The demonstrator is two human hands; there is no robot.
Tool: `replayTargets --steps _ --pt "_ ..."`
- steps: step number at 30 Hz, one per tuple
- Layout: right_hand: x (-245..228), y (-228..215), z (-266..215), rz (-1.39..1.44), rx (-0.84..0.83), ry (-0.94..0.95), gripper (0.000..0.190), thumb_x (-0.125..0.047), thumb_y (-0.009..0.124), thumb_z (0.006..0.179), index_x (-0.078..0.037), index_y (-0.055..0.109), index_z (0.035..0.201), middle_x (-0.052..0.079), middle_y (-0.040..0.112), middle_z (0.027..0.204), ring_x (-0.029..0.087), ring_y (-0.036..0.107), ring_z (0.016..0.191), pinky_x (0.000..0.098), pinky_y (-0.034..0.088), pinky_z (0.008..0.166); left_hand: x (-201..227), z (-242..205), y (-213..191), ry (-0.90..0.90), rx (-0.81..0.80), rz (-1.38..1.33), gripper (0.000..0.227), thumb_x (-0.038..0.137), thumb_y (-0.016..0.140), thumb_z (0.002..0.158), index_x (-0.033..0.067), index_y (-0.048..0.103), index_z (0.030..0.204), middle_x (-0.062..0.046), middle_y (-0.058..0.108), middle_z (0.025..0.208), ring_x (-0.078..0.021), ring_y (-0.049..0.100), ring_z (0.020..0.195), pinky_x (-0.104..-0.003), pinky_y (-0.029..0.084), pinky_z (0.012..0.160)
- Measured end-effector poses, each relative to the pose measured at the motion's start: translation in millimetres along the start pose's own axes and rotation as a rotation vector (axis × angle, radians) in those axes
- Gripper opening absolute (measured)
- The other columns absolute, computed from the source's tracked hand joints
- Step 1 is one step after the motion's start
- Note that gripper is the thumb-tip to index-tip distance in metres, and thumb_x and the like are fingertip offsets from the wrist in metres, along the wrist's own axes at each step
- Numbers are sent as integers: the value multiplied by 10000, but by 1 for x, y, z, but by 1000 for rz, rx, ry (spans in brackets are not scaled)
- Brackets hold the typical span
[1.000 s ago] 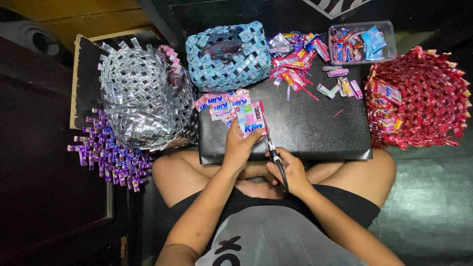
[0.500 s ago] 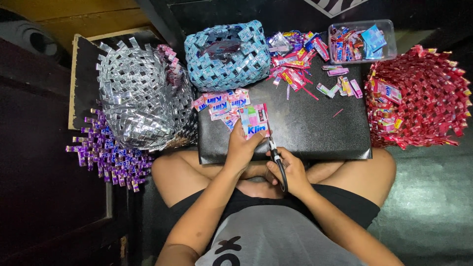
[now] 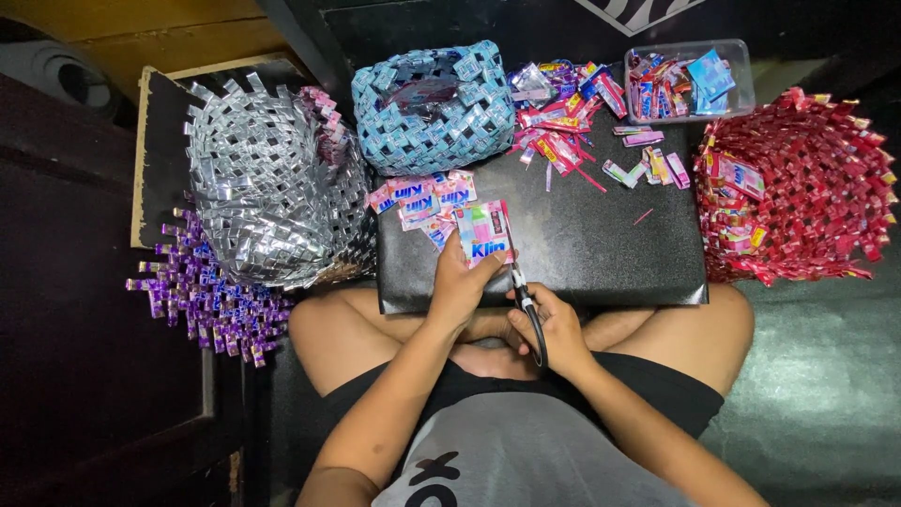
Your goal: Folding and cutting plastic detergent wrappers to prepare them for weaving into baskets.
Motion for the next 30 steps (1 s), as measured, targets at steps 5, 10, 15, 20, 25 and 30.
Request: replayTargets --steps 5,10,15,20,25,30 --pt "-3 -2 3 -1 18 5 315 -274 757 874 -86 726 1125 103 637 466 165 691 422 229 530 451 -17 1 1 -6 -25 51 352 -7 788 811 0 590 1102 -106 719 868 -149 696 783 -329 646 675" --pt "-2 -3 3 2 32 18 309 -270 759 875 -88 727 1123 101 624 471 166 680 410 227 521 437 -11 -2 6 -11 -35 68 340 -15 783 806 -1 588 1083 -90 706 846 -134 680 771 -314 623 674" --pt "-5 -4 4 11 49 33 281 -219 788 854 -85 740 1096 100 612 454 165 662 381 209 503 409 -16 0 2 -27 -25 52 328 -14 776 800 10 606 1080 -68 704 831 -109 681 762 -279 614 677" --pt "12 -6 13 37 65 57 287 -186 774 868 -57 716 1118 124 623 481 182 660 379 229 512 396 -24 6 -6 -44 -21 84 279 41 810 812 18 637 1030 -57 714 832 -103 674 768 -293 606 702" --pt "6 -19 21 84 129 71 305 -142 746 894 -10 671 1159 150 626 524 203 655 387 248 506 393 -54 10 -20 -133 32 32 183 173 793 893 38 691 961 -23 731 804 -69 709 763 -241 615 736" --pt "-1 -46 30 38 229 53 365 -135 748 902 52 626 1191 148 618 553 190 625 384 247 480 389 -47 6 -30 -109 45 118 146 158 791 906 18 760 881 -81 741 728 -102 711 738 -315 640 718"
Point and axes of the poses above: each hand's wrist, its own z-axis towards the middle knuckle, its own y-axis out of the palm, x = y × z, the point moved 7 cm from there along z, towards the middle knuckle
